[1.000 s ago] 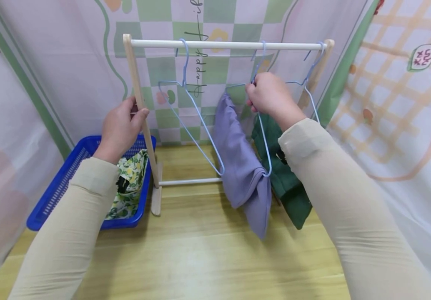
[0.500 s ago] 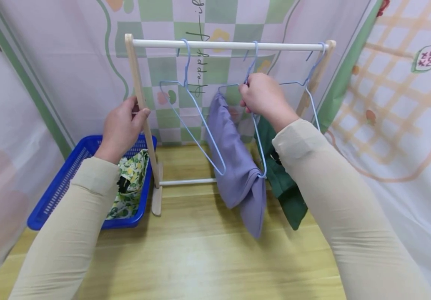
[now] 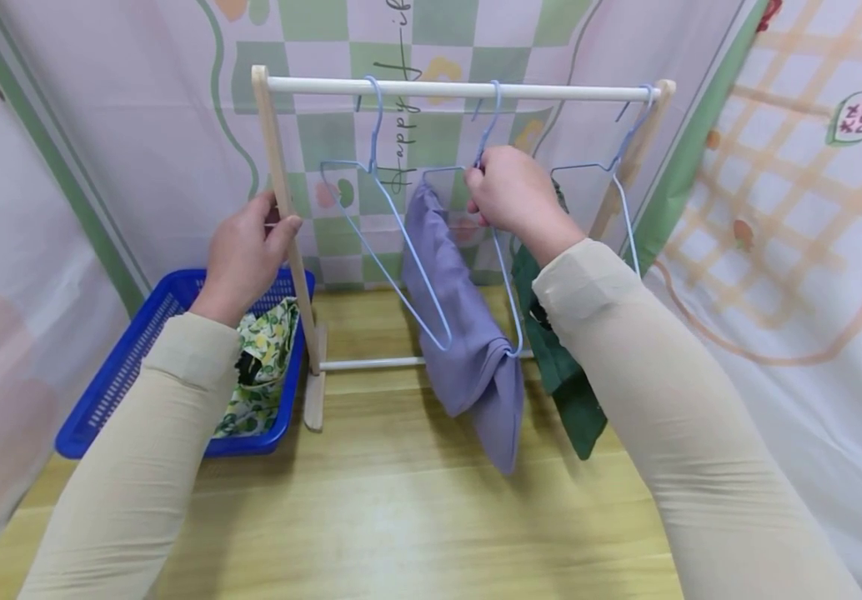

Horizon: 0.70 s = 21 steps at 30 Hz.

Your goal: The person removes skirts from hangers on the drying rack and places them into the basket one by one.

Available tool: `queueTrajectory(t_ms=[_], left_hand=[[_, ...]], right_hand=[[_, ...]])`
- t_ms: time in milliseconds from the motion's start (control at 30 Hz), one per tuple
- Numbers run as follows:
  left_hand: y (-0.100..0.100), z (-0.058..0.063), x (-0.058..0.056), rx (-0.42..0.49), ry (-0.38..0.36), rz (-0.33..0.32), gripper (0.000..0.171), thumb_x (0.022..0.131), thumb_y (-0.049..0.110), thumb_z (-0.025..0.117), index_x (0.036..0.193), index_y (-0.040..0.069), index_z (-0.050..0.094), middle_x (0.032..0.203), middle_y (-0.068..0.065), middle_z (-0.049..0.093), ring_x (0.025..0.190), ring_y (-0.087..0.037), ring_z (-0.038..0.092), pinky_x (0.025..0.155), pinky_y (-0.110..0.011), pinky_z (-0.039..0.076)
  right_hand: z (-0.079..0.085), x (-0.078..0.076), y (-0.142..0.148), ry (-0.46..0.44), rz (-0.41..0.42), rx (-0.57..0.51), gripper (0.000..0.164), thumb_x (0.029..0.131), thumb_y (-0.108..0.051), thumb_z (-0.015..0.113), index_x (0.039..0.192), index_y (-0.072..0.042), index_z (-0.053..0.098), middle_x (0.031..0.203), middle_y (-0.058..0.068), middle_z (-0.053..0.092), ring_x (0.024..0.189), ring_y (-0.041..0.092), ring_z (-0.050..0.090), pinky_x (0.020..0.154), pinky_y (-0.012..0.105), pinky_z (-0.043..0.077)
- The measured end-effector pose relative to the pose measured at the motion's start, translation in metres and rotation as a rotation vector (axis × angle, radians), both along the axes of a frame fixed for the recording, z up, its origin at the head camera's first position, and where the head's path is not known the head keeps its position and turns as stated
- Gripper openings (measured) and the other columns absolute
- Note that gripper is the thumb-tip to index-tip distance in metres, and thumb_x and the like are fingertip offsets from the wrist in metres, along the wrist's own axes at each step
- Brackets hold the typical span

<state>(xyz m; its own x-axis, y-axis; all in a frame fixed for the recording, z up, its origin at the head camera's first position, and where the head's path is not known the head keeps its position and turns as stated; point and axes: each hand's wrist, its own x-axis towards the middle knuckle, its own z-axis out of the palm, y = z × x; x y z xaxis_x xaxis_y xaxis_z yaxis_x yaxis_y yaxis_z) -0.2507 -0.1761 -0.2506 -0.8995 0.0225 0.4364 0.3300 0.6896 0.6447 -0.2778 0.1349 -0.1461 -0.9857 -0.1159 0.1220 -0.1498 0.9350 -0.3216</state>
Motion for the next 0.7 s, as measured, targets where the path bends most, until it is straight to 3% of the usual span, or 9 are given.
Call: queueTrajectory(t_ms=[367, 700], left_hand=[[-0.003, 0.001, -0.002, 0.003, -0.009, -0.012, 0.045, 0.111, 0.038, 0.048, 0.137, 0.002, 0.056, 0.126, -0.020, 0.068, 0.107, -0.035, 0.069, 0.089, -0.051, 0.058], [-0.003, 0.001, -0.001, 0.010, -0.017, -0.011, 0.044, 0.111, 0.038, 0.048, 0.136, 0.002, 0.056, 0.126, -0.020, 0.067, 0.105, -0.035, 0.069, 0.088, -0.051, 0.058]], right_hand=[[-0.001, 0.001, -0.011, 0.001, 0.011, -0.015, 0.040, 0.112, -0.032, 0.034, 0.119, -0.007, 0.064, 0.103, 0.004, 0.077, 0.084, 0.019, 0.072, 0.093, 0.040, 0.049], [-0.002, 0.001, -0.018, 0.001, 0.030, -0.031, 0.036, 0.113, -0.032, 0.037, 0.118, -0.008, 0.064, 0.102, 0.004, 0.076, 0.079, 0.017, 0.074, 0.086, 0.038, 0.048]])
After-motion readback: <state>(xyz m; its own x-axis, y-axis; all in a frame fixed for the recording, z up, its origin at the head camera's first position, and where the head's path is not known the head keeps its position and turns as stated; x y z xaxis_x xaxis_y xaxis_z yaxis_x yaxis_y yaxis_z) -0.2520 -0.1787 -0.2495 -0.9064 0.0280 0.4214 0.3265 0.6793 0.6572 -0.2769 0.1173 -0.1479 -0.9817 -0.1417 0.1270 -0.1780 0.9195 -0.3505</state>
